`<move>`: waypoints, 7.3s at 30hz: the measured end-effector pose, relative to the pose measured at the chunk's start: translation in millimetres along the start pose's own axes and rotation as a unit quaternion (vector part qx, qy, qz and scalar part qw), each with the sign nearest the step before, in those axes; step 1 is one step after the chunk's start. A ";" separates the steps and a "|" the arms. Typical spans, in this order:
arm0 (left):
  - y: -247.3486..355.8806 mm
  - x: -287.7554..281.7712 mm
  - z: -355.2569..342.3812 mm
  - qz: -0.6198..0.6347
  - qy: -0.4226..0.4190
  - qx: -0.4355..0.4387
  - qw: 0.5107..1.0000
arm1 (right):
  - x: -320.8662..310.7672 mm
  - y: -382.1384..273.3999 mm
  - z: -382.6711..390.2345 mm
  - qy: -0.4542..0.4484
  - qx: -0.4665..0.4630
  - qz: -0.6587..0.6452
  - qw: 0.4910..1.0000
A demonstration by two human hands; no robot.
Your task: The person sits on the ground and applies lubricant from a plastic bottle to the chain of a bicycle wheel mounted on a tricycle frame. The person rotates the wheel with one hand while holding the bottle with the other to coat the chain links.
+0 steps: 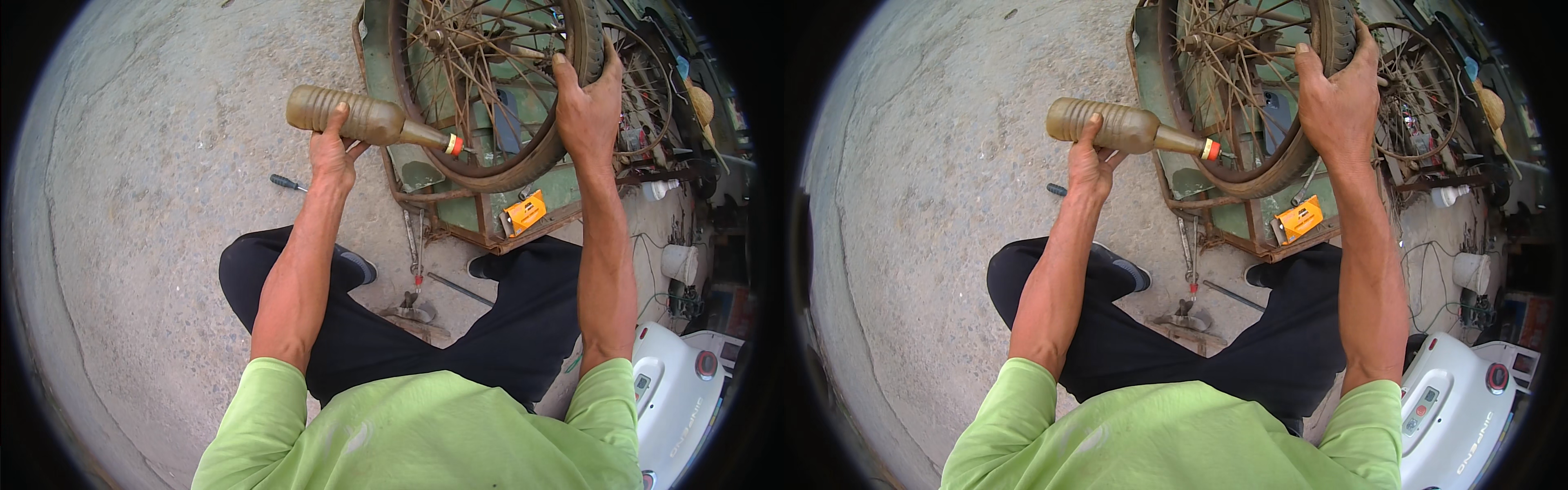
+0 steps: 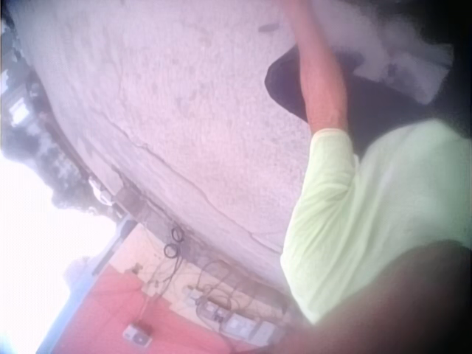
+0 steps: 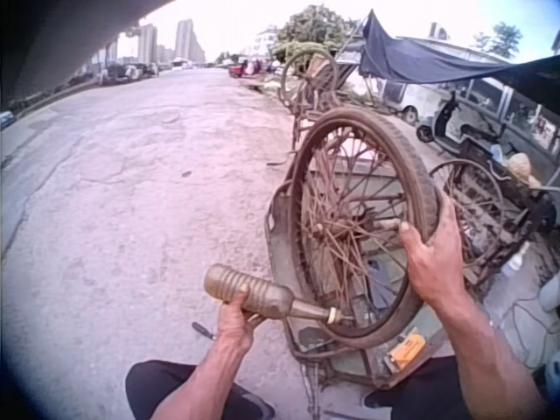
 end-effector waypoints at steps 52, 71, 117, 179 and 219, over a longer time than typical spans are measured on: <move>5.0 11.3 4.3 -0.019 -0.017 0.014 1.000 | 0.8 -3.2 14.0 0.012 0.004 -0.004 1.000; -2.5 16.8 2.3 -0.026 -0.029 0.020 0.999 | 4.3 0.8 28.0 -0.011 0.059 -0.066 0.996; 8.2 11.6 7.6 -0.019 -0.014 0.008 1.000 | 5.9 4.0 70.7 0.007 0.033 -0.032 0.999; 8.5 16.1 8.5 -0.024 -0.017 0.026 0.999 | 7.9 7.6 89.0 -0.014 0.105 -0.123 0.987; -0.3 19.1 3.2 -0.056 -0.012 0.043 0.997 | -7.1 -30.0 -55.7 -0.061 0.075 -0.012 0.995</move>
Point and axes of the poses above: each hand's wrist, its own z-axis away from the middle knuckle, its own x-axis out of the palm, y = z × x, the point moved 3 cm from there along -z, towards the middle knuckle, and after that the axes turned 3 degrees about -z, right-handed, at the moved point
